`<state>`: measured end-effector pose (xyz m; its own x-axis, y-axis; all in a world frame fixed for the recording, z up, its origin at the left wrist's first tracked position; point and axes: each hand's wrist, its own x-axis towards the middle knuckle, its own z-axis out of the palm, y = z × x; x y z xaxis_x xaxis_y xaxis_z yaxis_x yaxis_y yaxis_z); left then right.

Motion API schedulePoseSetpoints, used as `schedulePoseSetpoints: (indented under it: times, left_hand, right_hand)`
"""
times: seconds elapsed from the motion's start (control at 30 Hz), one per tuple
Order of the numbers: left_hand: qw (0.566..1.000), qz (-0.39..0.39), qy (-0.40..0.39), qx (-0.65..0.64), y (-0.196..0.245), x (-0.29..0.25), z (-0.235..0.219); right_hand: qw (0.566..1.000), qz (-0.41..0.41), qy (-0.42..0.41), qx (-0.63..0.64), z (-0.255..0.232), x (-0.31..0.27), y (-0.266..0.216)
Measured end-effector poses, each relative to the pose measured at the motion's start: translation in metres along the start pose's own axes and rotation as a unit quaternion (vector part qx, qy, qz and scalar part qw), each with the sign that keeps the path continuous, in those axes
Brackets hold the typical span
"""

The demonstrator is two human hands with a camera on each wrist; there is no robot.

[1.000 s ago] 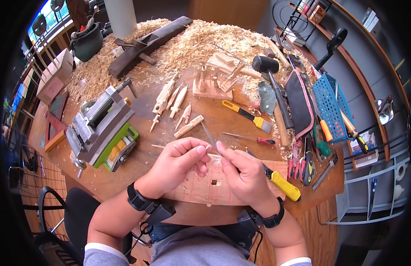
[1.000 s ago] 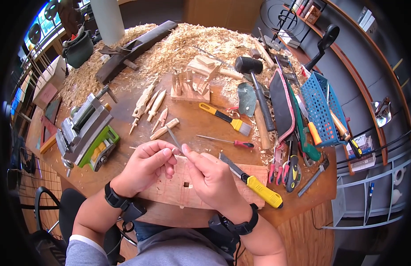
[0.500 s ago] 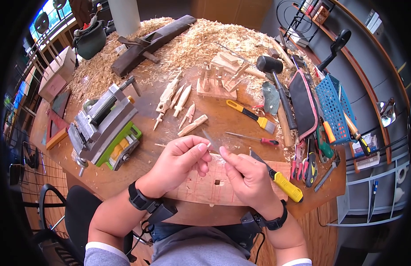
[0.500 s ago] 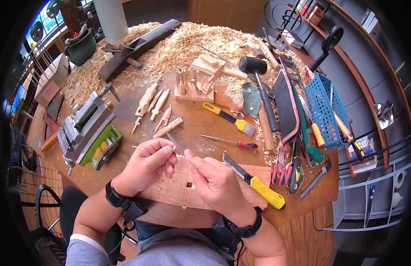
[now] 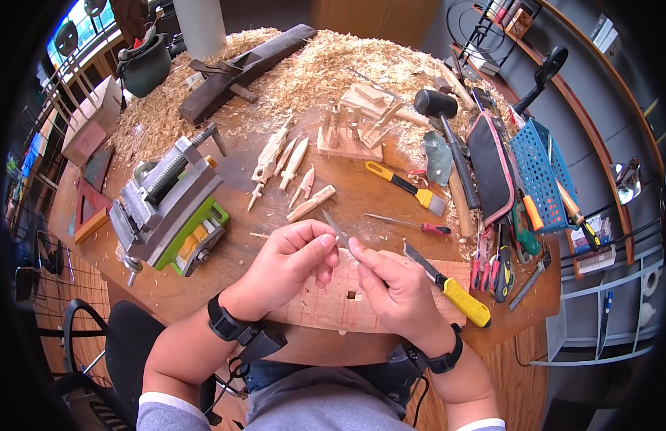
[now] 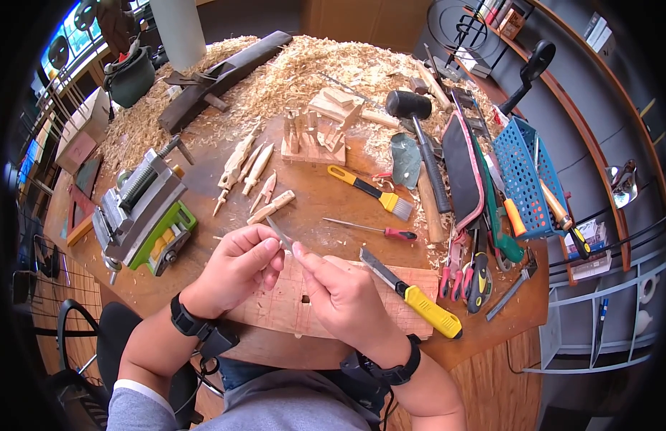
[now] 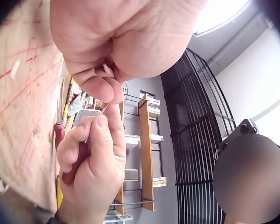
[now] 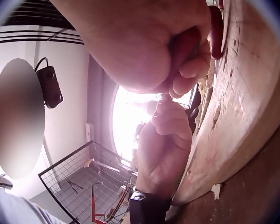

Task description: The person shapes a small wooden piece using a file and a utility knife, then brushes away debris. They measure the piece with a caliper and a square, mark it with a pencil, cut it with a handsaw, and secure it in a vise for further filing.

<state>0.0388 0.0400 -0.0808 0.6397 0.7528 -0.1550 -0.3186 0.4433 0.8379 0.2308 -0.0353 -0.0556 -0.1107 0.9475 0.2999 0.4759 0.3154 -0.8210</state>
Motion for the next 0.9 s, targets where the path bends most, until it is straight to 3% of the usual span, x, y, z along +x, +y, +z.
schedulePoseSetpoints:
  times: [0.13, 0.33, 0.53, 0.67, 0.73, 0.9]
  left_hand:
    - [1.000, -0.013, -0.009, 0.017, -0.001, 0.000, 0.003]
    - [0.999, -0.020, 0.002, -0.037, 0.001, -0.001, 0.002]
    - [0.999, -0.031, 0.009, -0.034, 0.003, 0.000, 0.005]
    - [0.998, -0.012, 0.017, -0.052, 0.002, 0.001, 0.007]
    - [0.997, -0.022, 0.058, -0.047, 0.004, 0.001, 0.011]
    - [0.998, -0.033, 0.028, -0.056, -0.001, 0.000, 0.006]
  right_hand:
    - [0.998, -0.015, 0.063, 0.028, 0.007, 0.006, 0.007]
    - [1.000, -0.006, 0.005, -0.010, 0.000, 0.001, -0.001]
    - [0.997, -0.027, 0.065, -0.007, 0.005, 0.004, 0.009]
    - [0.999, -0.021, 0.048, -0.002, 0.005, 0.000, 0.007]
    - [0.999, -0.015, 0.031, -0.009, 0.004, -0.001, 0.006]
    - [0.999, -0.027, 0.035, -0.010, 0.009, 0.004, 0.010]
